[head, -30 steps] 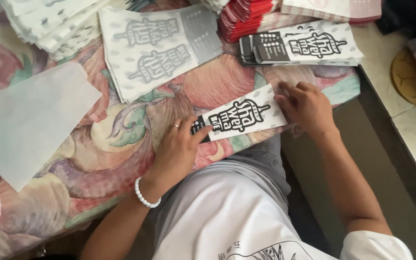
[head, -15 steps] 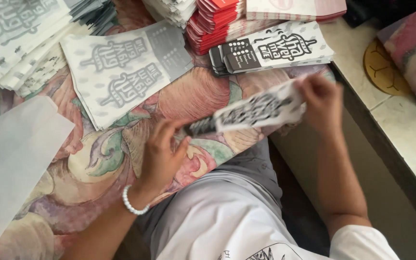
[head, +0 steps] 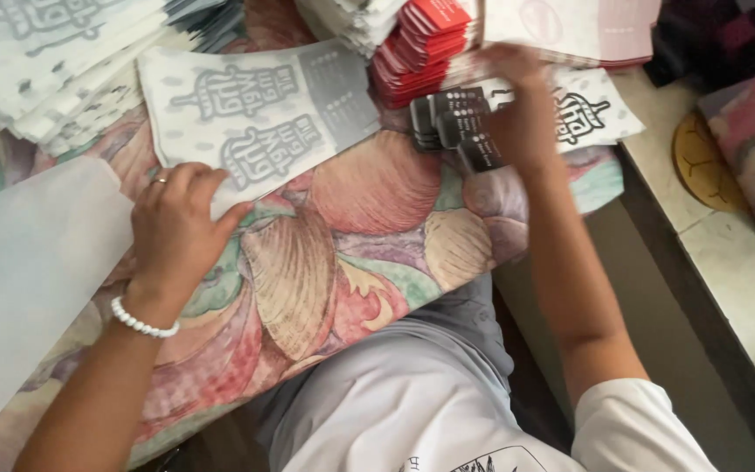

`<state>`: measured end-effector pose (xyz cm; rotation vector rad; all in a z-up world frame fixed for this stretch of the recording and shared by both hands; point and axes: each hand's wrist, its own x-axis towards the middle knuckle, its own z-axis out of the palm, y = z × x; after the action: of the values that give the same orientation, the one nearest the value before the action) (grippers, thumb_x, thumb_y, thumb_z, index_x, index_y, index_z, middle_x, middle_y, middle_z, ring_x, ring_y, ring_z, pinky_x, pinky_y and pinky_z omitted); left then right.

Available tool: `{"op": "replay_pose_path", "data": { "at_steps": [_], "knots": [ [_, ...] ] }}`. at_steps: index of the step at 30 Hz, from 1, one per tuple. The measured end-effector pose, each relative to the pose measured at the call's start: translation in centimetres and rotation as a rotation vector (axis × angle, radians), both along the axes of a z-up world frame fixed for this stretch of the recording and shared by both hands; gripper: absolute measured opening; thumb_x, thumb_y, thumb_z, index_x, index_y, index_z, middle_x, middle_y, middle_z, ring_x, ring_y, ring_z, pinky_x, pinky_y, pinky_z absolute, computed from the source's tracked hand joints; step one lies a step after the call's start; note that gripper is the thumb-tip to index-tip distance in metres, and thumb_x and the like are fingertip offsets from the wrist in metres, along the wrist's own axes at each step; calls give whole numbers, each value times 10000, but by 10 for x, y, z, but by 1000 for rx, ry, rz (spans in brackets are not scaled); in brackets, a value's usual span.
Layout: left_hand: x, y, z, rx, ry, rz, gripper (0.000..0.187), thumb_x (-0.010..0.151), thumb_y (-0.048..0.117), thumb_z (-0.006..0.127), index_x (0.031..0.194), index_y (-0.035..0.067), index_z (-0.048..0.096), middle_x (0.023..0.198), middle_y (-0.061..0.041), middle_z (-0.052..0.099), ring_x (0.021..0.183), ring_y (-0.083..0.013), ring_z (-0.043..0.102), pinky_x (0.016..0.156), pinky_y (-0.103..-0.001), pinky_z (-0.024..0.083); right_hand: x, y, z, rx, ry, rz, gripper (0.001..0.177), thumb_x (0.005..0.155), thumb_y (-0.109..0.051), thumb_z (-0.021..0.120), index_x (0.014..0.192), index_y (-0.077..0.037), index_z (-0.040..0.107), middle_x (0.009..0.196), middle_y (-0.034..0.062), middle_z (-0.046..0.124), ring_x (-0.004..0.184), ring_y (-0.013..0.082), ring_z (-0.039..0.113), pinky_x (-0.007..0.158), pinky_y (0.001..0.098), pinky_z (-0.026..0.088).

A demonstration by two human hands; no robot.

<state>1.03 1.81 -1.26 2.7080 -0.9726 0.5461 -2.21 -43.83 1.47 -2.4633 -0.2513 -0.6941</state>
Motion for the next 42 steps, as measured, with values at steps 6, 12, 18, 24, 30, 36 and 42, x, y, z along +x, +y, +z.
{"op": "replay_pose_path", "data": {
  "at_steps": [6, 12, 18, 24, 30, 36, 42],
  "knots": [
    [1, 7, -30, -69, -127, 0, 307, 863, 418, 802, 1067, 190, 780, 1129, -58, 736, 1049, -309, 727, 889, -444, 547, -68, 64, 9, -401, -8, -289, 687, 684, -380, 996, 1236, -53, 752, 1331, 153, 667, 1144, 364, 679, 880, 431, 575],
    [13, -3, -49, -165, -201, -61, 78, 913, 284, 782, 967, 228, 772, 1010, 5, 746, 956, -232, 742, 867, -379, 546, -87, 45, -3, -87, 274, -413, 1004, 880, -284, 899, 1531, 200, 308, 1442, 504, 413, 1296, 654, 477, 1079, 640, 426],
    [8, -7, -39, -197, -223, -68, 45, 946, 235, 758, 947, 192, 746, 936, 9, 726, 878, -223, 733, 809, -359, 553, -69, 68, 2, -174, 147, -459, 1171, 790, -296, 1036, 1635, -1, 280, 1555, 416, 296, 1384, 627, 435, 1121, 686, 439],
    [12, -5, -40, -279, -153, -53, 37, 936, 214, 761, 927, 186, 738, 852, 7, 706, 774, -239, 718, 698, -369, 563, -40, 42, -55, -55, 125, -375, 1038, 893, -307, 952, 1640, -10, 295, 1569, 413, 266, 1395, 627, 405, 1117, 700, 411],
    [15, -5, -34, -311, -141, -80, 67, 995, 243, 729, 981, 178, 737, 909, 14, 722, 822, -226, 727, 721, -358, 556, -24, 178, 39, -14, 3, 24, 819, 749, -179, 1009, 1418, -2, 569, 1438, 287, 530, 1204, 563, 597, 973, 643, 539],
    [-4, 7, -2, -356, -207, 9, 404, 927, 358, 794, 1173, 69, 653, 1135, -129, 675, 888, -364, 695, 741, -490, 572, 61, 227, -47, -447, -81, 490, 421, 587, -318, 962, 947, -216, 770, 980, -46, 726, 949, 197, 713, 797, 349, 562],
    [-11, 34, -6, -181, -5, -46, 476, 753, 310, 917, 1114, 34, 777, 1214, -162, 702, 1068, -363, 669, 917, -474, 560, 75, 224, -44, 125, 47, 321, 193, 1000, -122, 697, 1180, -51, 709, 1010, 91, 800, 791, 198, 762, 641, 323, 562]
  ]
}}
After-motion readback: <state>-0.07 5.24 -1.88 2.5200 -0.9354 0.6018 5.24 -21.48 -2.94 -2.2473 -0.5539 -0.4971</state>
